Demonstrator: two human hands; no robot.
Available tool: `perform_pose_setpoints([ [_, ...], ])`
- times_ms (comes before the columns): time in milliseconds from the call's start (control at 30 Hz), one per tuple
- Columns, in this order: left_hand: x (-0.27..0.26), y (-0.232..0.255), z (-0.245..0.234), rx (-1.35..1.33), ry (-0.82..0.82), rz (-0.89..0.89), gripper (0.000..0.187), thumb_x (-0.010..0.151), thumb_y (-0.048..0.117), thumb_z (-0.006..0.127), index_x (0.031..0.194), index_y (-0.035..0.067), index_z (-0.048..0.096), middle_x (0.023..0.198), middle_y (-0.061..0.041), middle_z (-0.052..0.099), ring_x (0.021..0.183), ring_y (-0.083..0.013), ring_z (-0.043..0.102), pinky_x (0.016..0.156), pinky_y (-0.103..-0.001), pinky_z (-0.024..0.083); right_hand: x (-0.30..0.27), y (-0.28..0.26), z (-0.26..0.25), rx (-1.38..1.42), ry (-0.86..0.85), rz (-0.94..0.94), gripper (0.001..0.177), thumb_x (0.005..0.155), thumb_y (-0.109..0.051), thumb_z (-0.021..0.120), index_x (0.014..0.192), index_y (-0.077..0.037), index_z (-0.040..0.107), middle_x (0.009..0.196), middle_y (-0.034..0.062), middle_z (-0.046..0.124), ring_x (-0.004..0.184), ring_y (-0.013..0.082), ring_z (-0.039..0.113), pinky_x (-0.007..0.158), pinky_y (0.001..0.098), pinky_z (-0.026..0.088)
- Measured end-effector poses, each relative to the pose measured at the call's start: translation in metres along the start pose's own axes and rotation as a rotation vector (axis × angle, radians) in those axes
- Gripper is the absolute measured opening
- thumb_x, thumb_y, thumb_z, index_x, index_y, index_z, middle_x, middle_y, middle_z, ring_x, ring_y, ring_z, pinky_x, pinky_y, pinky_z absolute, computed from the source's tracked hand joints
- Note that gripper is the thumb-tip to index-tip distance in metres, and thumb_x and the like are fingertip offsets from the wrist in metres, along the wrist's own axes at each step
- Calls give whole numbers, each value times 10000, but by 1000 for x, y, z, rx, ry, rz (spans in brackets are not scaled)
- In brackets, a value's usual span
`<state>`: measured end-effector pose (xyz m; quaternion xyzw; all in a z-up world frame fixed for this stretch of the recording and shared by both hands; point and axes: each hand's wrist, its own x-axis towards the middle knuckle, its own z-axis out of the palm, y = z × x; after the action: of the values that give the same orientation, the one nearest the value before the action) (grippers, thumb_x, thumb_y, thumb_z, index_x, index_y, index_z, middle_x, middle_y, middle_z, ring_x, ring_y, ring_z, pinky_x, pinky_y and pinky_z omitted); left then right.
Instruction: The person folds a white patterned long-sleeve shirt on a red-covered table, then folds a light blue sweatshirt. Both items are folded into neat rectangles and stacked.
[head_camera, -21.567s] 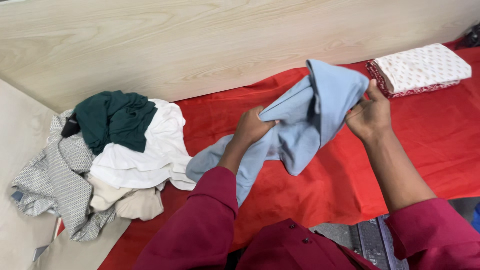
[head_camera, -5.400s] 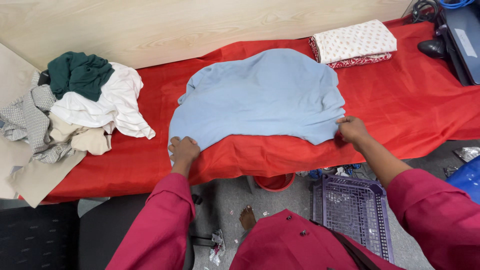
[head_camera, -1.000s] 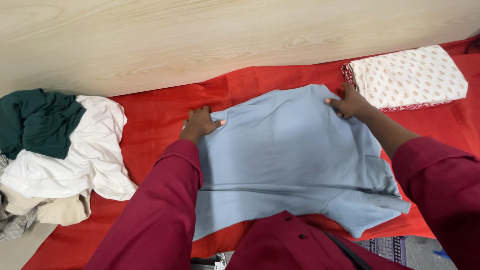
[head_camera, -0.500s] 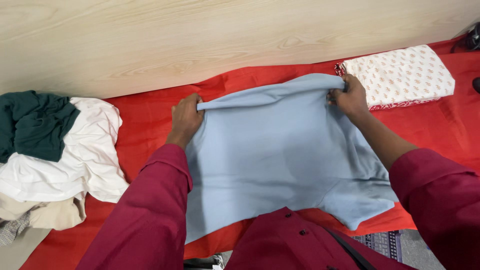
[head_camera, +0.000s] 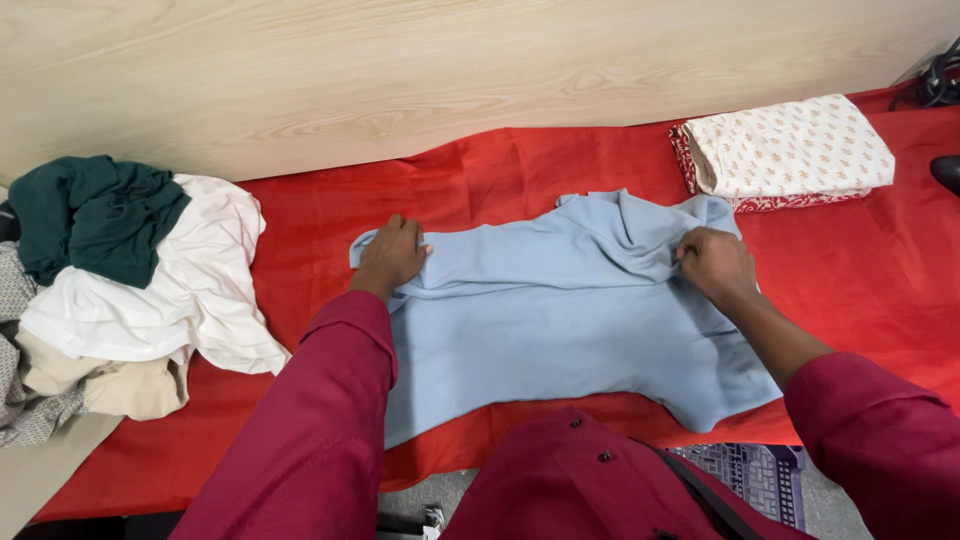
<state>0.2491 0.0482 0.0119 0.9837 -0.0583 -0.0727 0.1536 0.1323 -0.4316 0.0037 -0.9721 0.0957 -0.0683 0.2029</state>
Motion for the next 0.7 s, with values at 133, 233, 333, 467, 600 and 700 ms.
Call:
perform_pose_setpoints([
  [133,4,10,14,65,118,-66,679,855,318,773,1422,92,473,1520,-167,436,1332,-416,388,972,-562,457,24,-9,7,112,47,-253,438,849,-44,557,1261,-155,659,1433,74,575,1199,332,612,901,465,512],
  [233,9,14,21,40,-31,-161,591,876,320,775,1365,100,526,1438,-144,513,1361,-414,400,993,-549,466,52,-10,26,59,-144,-327,575,952,-365,766,1408,-124,512,1379,216,516,1221,411,546,957,478,469],
  [333,12,3,20,-70,16,-47,418,877,277,760,1236,86,666,1280,-156,660,1242,-377,577,968,-500,521,67,0,39,-35,-232,-280,561,836,-359,779,1323,-140,606,1362,203,535,1180,405,577,940,452,493],
  [467,21,-9,12,-196,145,56,310,869,242,770,1096,38,720,1134,-185,723,1061,-365,679,890,-473,537,83,16,38,-108,-332,-189,299,890,-325,692,1116,-140,757,1278,151,646,1068,319,703,925,412,566],
  [600,32,-10,-8,-240,55,6,295,907,249,753,1118,50,695,1048,-189,736,984,-336,693,861,-463,533,98,12,32,-27,-227,-230,237,875,-244,697,1017,-60,743,1060,162,731,950,295,713,841,415,565],
  [700,35,-9,-23,-302,3,-1,284,892,230,764,1082,33,688,903,-175,746,796,-281,727,771,-437,559,106,1,24,242,-144,-36,194,959,-195,635,972,-5,672,887,196,733,758,268,713,710,394,566],
])
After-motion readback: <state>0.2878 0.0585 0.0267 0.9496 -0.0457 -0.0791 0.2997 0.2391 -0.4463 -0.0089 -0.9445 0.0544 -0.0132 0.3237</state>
